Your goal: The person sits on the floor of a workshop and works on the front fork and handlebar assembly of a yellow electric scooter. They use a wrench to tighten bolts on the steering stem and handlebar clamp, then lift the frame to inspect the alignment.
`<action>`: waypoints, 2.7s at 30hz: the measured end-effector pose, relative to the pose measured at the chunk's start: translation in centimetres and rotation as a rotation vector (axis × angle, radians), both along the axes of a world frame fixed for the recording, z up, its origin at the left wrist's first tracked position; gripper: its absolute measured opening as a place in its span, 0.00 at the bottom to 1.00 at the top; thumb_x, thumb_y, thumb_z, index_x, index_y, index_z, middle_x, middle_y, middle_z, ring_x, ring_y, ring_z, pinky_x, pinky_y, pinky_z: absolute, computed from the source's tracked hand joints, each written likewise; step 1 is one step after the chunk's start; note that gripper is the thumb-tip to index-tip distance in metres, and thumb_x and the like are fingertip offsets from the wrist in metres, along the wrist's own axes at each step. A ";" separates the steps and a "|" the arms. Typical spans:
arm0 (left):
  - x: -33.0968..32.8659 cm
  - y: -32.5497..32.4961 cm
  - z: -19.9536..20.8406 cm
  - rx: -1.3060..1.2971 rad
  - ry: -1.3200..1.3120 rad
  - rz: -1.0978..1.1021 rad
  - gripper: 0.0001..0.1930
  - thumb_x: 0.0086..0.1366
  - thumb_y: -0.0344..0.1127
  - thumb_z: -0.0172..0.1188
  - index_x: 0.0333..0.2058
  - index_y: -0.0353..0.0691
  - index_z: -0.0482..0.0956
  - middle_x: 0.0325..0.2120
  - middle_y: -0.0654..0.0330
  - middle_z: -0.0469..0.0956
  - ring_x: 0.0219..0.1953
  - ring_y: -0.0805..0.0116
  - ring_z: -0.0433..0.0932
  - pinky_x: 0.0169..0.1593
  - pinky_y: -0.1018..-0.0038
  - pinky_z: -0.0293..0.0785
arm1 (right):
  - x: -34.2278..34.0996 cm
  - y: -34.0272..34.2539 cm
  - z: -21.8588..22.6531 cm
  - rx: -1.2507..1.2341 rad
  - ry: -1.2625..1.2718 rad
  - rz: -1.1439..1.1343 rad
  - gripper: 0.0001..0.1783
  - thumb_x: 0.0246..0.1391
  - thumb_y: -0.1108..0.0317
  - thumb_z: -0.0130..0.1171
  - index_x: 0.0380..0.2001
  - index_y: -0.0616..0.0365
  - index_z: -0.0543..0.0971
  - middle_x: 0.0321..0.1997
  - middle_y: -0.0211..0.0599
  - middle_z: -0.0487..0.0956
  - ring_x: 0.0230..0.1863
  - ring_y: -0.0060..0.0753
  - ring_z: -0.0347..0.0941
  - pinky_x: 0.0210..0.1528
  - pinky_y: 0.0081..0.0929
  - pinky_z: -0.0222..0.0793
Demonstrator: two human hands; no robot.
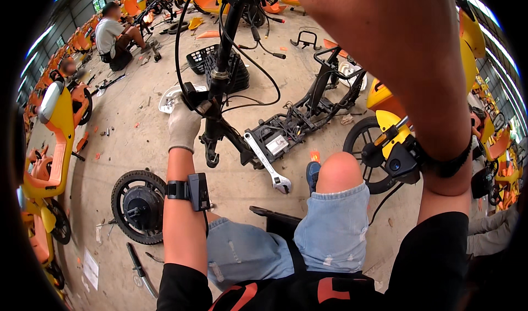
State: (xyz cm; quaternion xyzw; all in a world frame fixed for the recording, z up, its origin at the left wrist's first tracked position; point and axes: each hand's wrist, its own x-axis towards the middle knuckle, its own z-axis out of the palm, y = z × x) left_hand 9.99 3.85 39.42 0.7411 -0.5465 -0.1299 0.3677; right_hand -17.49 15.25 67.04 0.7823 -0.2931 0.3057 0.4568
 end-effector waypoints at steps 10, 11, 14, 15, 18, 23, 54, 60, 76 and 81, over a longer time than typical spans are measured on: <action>0.8 -0.4 -2.2 -0.153 0.027 -0.080 0.37 0.65 0.48 0.59 0.63 0.28 0.58 0.58 0.38 0.67 0.57 0.42 0.71 0.58 0.59 0.69 | -1.7 -6.6 -3.6 -0.185 -0.379 0.820 0.32 0.53 0.73 0.52 0.64 0.60 0.61 0.68 0.50 0.60 0.57 0.39 0.70 0.53 0.35 0.70; 0.2 -0.7 -2.4 -0.178 0.017 -0.070 0.35 0.68 0.50 0.53 0.63 0.28 0.59 0.57 0.38 0.68 0.56 0.41 0.72 0.58 0.59 0.70 | -1.6 -7.4 -3.9 -0.222 -0.471 0.909 0.34 0.54 0.73 0.51 0.65 0.60 0.60 0.69 0.51 0.59 0.58 0.38 0.69 0.54 0.35 0.70; -0.2 -1.9 -3.7 -0.340 0.019 -0.031 0.30 0.74 0.53 0.39 0.60 0.30 0.66 0.52 0.39 0.74 0.54 0.41 0.74 0.55 0.58 0.72 | -1.1 -9.7 -3.5 -0.288 -0.787 1.109 0.31 0.59 0.64 0.46 0.65 0.62 0.58 0.66 0.51 0.63 0.62 0.43 0.68 0.61 0.42 0.67; 0.6 -0.8 -3.2 -0.379 0.033 0.022 0.30 0.74 0.55 0.37 0.57 0.33 0.70 0.47 0.40 0.77 0.52 0.41 0.75 0.55 0.58 0.72 | 0.3 -11.0 -4.2 -0.223 -0.921 1.159 0.31 0.61 0.61 0.43 0.65 0.62 0.58 0.65 0.51 0.64 0.62 0.44 0.68 0.62 0.43 0.66; 0.1 -1.0 -2.9 -0.312 0.339 0.080 0.30 0.75 0.55 0.34 0.56 0.35 0.72 0.45 0.41 0.79 0.50 0.42 0.76 0.53 0.58 0.73 | 0.9 -13.6 -5.5 0.050 -1.031 1.368 0.34 0.65 0.50 0.39 0.66 0.64 0.59 0.67 0.49 0.64 0.64 0.44 0.65 0.69 0.43 0.55; -1.9 -1.2 -1.8 -0.316 0.363 0.009 0.33 0.75 0.57 0.28 0.54 0.35 0.74 0.45 0.45 0.79 0.46 0.51 0.80 0.50 0.63 0.76 | 0.6 -14.4 -8.2 0.153 -0.922 1.316 0.37 0.66 0.53 0.42 0.70 0.64 0.48 0.72 0.50 0.56 0.73 0.44 0.51 0.74 0.43 0.41; 1.1 -6.7 -5.0 -0.397 0.109 0.053 0.28 0.63 0.50 0.61 0.53 0.34 0.73 0.42 0.47 0.80 0.45 0.54 0.79 0.52 0.65 0.71 | 2.3 -14.1 -8.8 0.176 -0.738 1.139 0.49 0.41 0.77 0.58 0.70 0.61 0.54 0.75 0.49 0.51 0.76 0.54 0.43 0.69 0.49 0.51; 3.5 -8.5 -5.3 -0.364 0.012 0.066 0.25 0.63 0.49 0.61 0.51 0.35 0.75 0.41 0.48 0.81 0.44 0.54 0.79 0.51 0.65 0.72 | 2.9 -14.5 -10.2 0.294 -0.753 1.102 0.43 0.43 0.76 0.59 0.67 0.57 0.60 0.73 0.54 0.55 0.74 0.56 0.50 0.66 0.48 0.57; 1.6 -7.8 -4.1 -0.403 0.043 0.261 0.08 0.61 0.34 0.57 0.34 0.34 0.77 0.22 0.57 0.76 0.24 0.68 0.72 0.32 0.67 0.72 | 0.0 -27.6 -17.2 0.545 -1.059 0.580 0.20 0.52 0.73 0.53 0.50 0.61 0.76 0.51 0.49 0.77 0.54 0.49 0.72 0.59 0.38 0.66; -0.3 -8.2 -2.2 -0.131 0.045 0.246 0.18 0.59 0.42 0.57 0.44 0.38 0.78 0.38 0.40 0.81 0.44 0.43 0.80 0.49 0.56 0.75 | -8.8 -36.6 -29.2 0.634 -0.761 -0.124 0.26 0.49 0.65 0.58 0.55 0.56 0.74 0.57 0.45 0.73 0.59 0.48 0.69 0.61 0.41 0.64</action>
